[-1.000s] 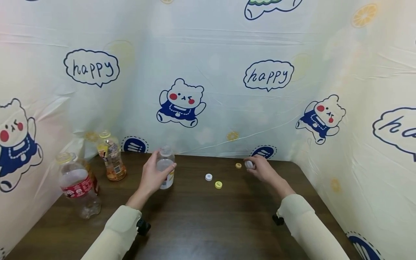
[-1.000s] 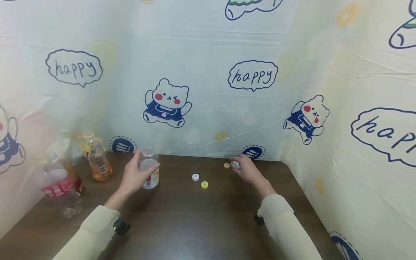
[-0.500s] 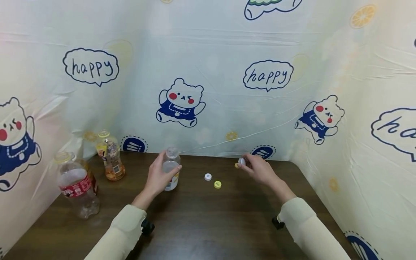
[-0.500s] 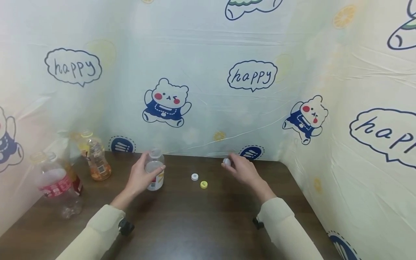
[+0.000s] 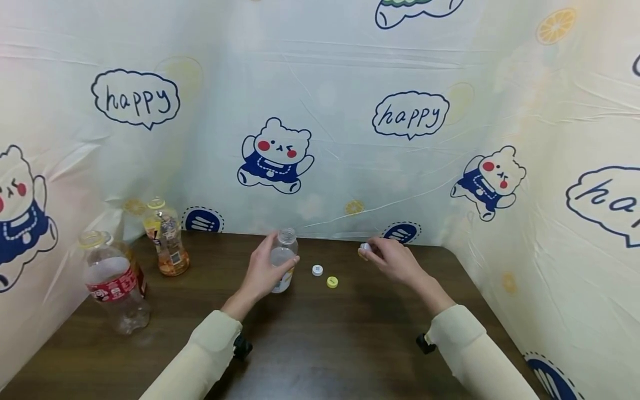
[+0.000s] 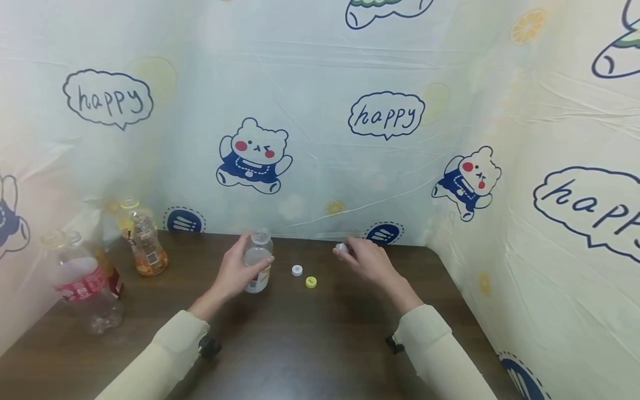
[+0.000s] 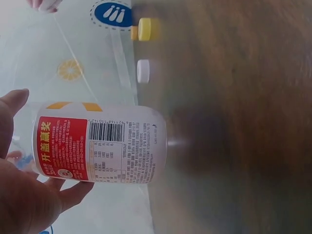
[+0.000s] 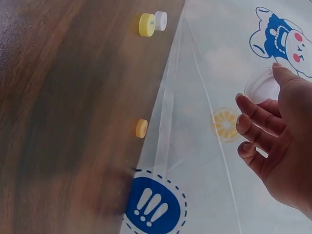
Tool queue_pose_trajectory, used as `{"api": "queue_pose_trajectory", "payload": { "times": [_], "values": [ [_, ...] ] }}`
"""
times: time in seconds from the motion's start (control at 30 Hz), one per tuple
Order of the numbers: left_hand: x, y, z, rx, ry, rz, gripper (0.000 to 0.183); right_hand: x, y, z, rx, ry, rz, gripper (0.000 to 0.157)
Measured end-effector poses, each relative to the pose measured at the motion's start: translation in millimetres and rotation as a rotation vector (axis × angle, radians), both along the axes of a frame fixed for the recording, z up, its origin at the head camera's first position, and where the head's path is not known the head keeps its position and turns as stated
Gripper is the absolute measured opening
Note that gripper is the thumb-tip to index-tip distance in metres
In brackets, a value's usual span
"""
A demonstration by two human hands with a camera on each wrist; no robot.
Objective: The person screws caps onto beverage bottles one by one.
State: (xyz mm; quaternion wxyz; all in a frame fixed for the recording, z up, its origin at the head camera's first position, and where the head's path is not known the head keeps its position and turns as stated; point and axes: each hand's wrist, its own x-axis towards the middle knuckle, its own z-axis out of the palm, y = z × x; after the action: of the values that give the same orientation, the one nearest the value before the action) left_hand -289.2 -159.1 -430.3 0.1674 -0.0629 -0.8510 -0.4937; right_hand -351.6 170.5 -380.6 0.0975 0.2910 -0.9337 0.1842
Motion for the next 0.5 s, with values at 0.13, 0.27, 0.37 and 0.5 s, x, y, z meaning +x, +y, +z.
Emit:
{"api": "queue_pose_trajectory", "payload": {
  "times": [0.13, 0.27, 0.37, 0.5],
  "values": [
    [-0.9, 5, -2.4, -0.006, 0.007, -0.014, 0.075, 2.1, -1, 2.7, 0.007, -0.002, 0.017, 0.032],
    [-2.1, 11, -2.6, -0.01, 0.03, -0.03, 0.074, 6.5, -1, 5.2, 0.024, 0.003, 0.055, 0.034],
    [-1.9, 16, -2.7, -0.009, 0.033, -0.041, 0.073, 9.8, -4, 6.5, 0.041, 0.02, 0.086, 0.04],
    [-2.7, 22, -4.2, -0.015, 0.036, -0.054, 0.073, 13.8, -8, 10.5, 0.048, 0.033, 0.107, 0.041]
  ]
}}
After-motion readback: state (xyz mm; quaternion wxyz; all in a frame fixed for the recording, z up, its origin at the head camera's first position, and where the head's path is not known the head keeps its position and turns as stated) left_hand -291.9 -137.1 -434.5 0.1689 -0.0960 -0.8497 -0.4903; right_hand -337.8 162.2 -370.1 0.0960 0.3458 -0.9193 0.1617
